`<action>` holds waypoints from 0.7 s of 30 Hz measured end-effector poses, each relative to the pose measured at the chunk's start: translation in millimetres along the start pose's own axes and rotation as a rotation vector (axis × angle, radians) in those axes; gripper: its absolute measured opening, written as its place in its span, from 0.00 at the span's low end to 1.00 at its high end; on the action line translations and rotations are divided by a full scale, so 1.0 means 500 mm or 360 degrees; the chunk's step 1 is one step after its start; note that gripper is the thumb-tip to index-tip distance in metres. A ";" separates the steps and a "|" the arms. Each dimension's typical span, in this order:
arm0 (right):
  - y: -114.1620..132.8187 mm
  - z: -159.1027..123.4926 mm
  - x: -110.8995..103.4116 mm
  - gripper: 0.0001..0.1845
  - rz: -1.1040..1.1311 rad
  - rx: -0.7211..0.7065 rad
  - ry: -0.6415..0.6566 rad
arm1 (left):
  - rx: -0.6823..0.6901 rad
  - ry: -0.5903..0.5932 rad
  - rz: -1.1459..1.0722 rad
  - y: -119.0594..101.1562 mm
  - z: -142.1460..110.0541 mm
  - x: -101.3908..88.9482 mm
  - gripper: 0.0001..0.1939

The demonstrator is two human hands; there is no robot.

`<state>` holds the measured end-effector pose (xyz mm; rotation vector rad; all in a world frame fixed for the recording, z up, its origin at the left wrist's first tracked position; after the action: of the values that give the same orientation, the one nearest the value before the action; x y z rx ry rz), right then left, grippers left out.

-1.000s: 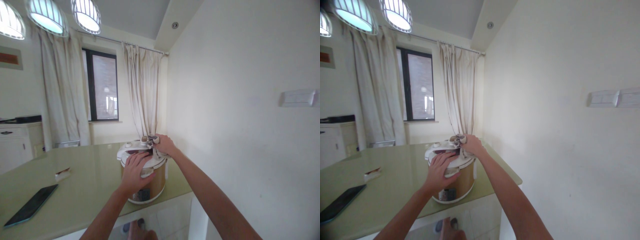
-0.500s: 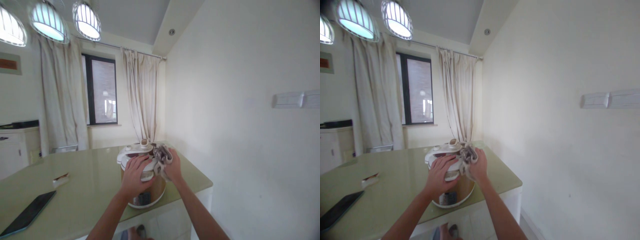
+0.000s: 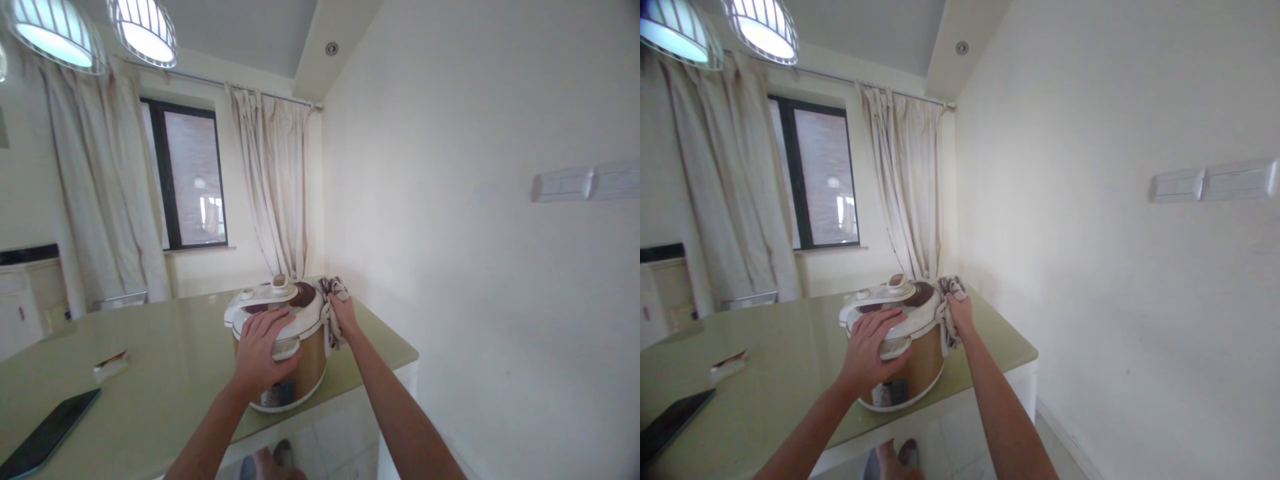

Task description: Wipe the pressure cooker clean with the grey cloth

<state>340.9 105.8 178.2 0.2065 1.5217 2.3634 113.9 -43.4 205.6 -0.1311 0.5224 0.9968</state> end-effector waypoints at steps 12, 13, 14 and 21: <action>-0.048 -0.297 0.035 0.18 0.0221 -0.0521 -0.0161 | 0.0015 -0.0012 0.0026 -0.001 -0.002 0.002 0.30; -0.001 -0.285 0.040 0.16 0.0162 -0.0605 -0.0130 | 0.0012 0.0000 0.0019 0.000 -0.003 0.003 0.31; 0.046 -0.264 0.041 0.17 0.0070 -0.0665 -0.0104 | 0.0007 0.0007 0.0009 0.000 -0.004 0.003 0.32; 0.130 -0.004 0.027 0.14 -0.0396 -0.0153 0.0196 | 0.0014 -0.0035 0.0019 -0.004 0.000 0.000 0.28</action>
<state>315.2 84.0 235.3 -0.1457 1.3909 2.2772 115.5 -44.6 205.2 -0.1095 0.5080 1.0064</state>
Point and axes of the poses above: each hand's wrist, its own z-axis towards the middle knuckle, its own x-axis out of the palm, y = z × x, the point moved 7 cm from there along z, towards the middle knuckle, and after that the axes turned 3 degrees about z, right-handed, at the moved point
